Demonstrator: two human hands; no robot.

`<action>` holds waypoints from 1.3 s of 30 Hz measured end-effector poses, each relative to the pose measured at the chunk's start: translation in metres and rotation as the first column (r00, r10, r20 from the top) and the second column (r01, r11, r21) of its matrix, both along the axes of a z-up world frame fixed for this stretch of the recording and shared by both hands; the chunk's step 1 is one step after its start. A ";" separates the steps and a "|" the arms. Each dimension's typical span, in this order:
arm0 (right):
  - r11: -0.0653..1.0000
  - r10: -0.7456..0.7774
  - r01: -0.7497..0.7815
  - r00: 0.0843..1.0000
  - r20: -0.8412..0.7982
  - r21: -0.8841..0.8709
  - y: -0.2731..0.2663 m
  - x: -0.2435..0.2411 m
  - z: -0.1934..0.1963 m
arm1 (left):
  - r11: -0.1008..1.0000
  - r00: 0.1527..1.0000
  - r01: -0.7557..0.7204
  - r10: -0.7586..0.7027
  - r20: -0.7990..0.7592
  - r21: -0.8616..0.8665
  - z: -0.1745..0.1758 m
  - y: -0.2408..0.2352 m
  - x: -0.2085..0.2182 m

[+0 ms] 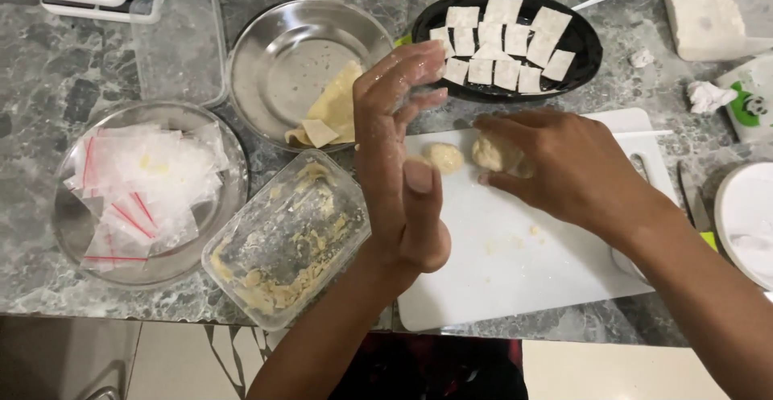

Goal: The person is preparing dough by portioning it, rolling it into small balls, and then flattening each ball between their palms or on a cutting board.

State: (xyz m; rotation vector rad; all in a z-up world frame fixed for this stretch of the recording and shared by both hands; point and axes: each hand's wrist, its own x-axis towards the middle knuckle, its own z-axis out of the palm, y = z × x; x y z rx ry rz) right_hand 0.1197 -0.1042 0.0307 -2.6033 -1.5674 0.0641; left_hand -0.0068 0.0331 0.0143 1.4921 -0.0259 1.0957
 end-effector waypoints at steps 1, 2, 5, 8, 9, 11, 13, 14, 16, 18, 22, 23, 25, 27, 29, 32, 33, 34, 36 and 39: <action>0.999 -0.018 0.017 0.999 -0.032 -0.036 0.000 0.002 -0.001 | 1.000 1.000 -0.012 0.012 -0.001 -0.010 -0.002 0.001 0.000; 0.997 -0.042 0.038 0.997 -0.062 -0.075 -0.001 0.003 -0.002 | 1.000 1.000 -0.019 0.019 0.000 -0.022 -0.003 0.001 0.001; 0.993 -0.105 0.091 0.963 -0.246 -0.070 0.000 -0.003 0.013 | 0.998 0.997 -0.017 0.013 -0.074 -0.054 0.003 0.004 -0.005; 0.997 -0.069 0.074 0.939 -0.338 0.004 -0.002 -0.004 0.028 | 0.999 0.999 0.016 -0.018 -0.035 -0.040 0.003 0.004 -0.004; 0.997 -0.074 0.080 0.939 -0.335 0.005 -0.002 -0.003 0.031 | 0.999 0.999 0.022 -0.023 -0.032 -0.039 0.002 0.004 -0.002; 0.992 0.006 0.045 0.918 -0.397 0.117 -0.003 -0.001 0.036 | 0.998 0.998 0.043 -0.045 -0.044 -0.050 -0.001 0.003 -0.001; 0.987 0.000 0.056 0.940 -0.342 0.153 -0.006 0.003 0.038 | 0.998 0.997 0.046 -0.049 -0.064 -0.043 0.001 0.002 0.000; 0.981 -0.005 0.060 0.958 -0.286 0.186 -0.009 0.006 0.039 | 0.998 0.995 0.045 -0.048 -0.085 -0.037 0.002 0.001 0.001; 0.978 0.005 0.027 0.989 -0.151 0.209 -0.026 0.007 0.044 | 0.999 0.995 0.052 -0.052 -0.085 0.001 -0.001 -0.001 0.002; 0.974 0.021 -0.018 1.000 -0.011 0.227 -0.039 0.003 0.048 | 0.998 0.995 0.052 -0.048 -0.082 0.042 -0.001 -0.002 0.003; 0.967 -0.234 0.218 0.965 -0.120 -0.130 -0.054 -0.006 0.031 | 0.997 0.995 0.061 -0.056 -0.085 0.057 -0.003 -0.005 0.003; 0.955 -0.247 0.226 0.965 -0.094 -0.193 -0.057 -0.007 0.021 | 0.996 0.995 0.073 -0.068 -0.076 0.060 -0.004 -0.006 0.003; 0.963 -0.244 0.229 0.964 -0.104 -0.140 -0.059 -0.005 0.006 | 0.995 0.995 0.073 -0.068 -0.072 0.065 -0.005 -0.010 0.005; 0.970 -0.238 0.230 0.965 -0.114 -0.081 -0.060 -0.001 -0.008 | 0.995 0.996 0.069 -0.064 -0.069 0.077 -0.006 -0.012 0.006; 0.965 -0.242 0.237 0.970 -0.033 -0.110 -0.061 0.004 -0.023 | 0.988 0.998 0.030 -0.022 -0.055 0.153 -0.006 -0.011 0.007; 0.951 -0.274 0.267 0.961 -0.026 -0.156 -0.058 0.001 -0.025 | 0.989 0.999 0.010 -0.002 -0.052 0.149 -0.007 -0.009 0.007; 0.952 -0.272 0.265 0.962 -0.025 -0.155 -0.059 0.002 -0.030 | 0.989 0.999 0.008 0.000 -0.050 0.150 -0.007 -0.009 0.007; 0.963 -0.240 0.238 0.971 0.000 -0.122 -0.061 0.002 -0.034 | 0.991 0.999 0.005 0.001 -0.045 0.132 -0.007 -0.009 0.007; 0.974 -0.208 0.209 0.978 0.025 -0.089 -0.063 0.002 -0.039 | 0.993 0.999 0.001 0.003 -0.038 0.116 -0.006 -0.009 0.008; 0.987 -0.156 0.158 0.987 0.038 -0.027 -0.065 0.003 -0.037 | 0.990 0.999 0.001 0.004 -0.034 0.141 -0.006 -0.008 0.008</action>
